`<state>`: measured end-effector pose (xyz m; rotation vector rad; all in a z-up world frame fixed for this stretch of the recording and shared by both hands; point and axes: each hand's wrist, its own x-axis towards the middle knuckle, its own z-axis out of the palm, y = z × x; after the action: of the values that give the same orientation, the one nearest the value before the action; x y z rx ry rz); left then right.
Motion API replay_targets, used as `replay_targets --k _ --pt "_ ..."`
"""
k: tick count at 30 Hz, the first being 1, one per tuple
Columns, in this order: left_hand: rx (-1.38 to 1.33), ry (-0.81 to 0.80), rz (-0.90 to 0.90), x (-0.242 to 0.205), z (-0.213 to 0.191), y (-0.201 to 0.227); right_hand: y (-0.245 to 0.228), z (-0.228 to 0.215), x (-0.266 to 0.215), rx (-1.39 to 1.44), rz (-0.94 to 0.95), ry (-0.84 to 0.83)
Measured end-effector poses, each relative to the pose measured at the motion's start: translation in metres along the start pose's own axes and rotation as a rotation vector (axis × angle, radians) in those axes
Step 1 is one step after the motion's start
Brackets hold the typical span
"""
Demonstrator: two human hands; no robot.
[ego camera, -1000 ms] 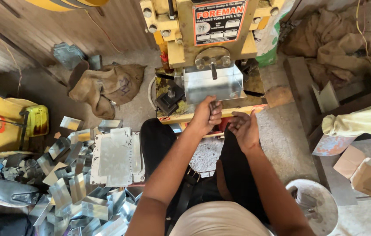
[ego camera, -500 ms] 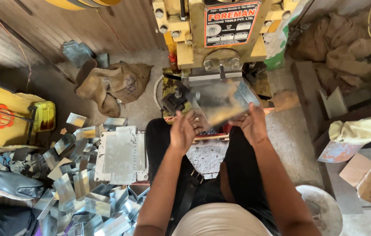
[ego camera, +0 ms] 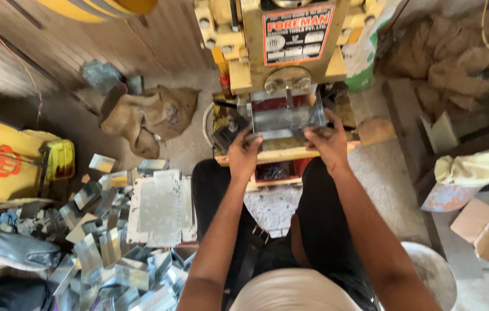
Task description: The person sits on the floor in a workshop and repeatedly places rectangular metal sheets into a yellow hydraulic press machine. They operate the machine to process each sheet and then remove the finished piece, placing it into a growing pile on the floor. A second person is visible in the background sorting metal pieces.
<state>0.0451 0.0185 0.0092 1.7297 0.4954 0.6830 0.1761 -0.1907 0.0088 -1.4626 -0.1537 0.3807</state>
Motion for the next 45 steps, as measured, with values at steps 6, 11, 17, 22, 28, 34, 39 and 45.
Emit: replay_targets --k 6,11,17,22,28,34,39,45 --pt "0.059 0.057 -0.109 -0.001 0.0 0.016 0.001 0.002 -0.001 0.028 -0.043 0.041" --pt "-0.027 0.014 0.0 0.006 0.0 0.026 -0.007 0.009 0.008 0.115 -0.147 -0.011" --pt "-0.077 -0.171 0.024 0.01 -0.008 0.052 -0.05 -0.012 -0.008 0.034 -0.171 -0.256" --pt "-0.093 -0.26 0.077 -0.028 -0.017 0.029 -0.03 -0.009 -0.019 0.198 0.11 -0.159" --pt "0.035 -0.307 -0.124 -0.089 -0.052 0.015 0.024 0.0 -0.025 0.275 0.093 0.008" --pt "0.062 0.314 -0.153 -0.139 -0.125 -0.037 0.023 0.084 -0.099 0.482 0.023 -0.179" --pt "0.448 0.413 -0.096 -0.152 -0.189 -0.111 0.001 0.167 -0.163 0.219 0.302 -1.003" --pt "0.801 0.245 -0.453 -0.154 -0.203 -0.154 0.012 0.171 -0.181 -0.108 0.37 -1.343"
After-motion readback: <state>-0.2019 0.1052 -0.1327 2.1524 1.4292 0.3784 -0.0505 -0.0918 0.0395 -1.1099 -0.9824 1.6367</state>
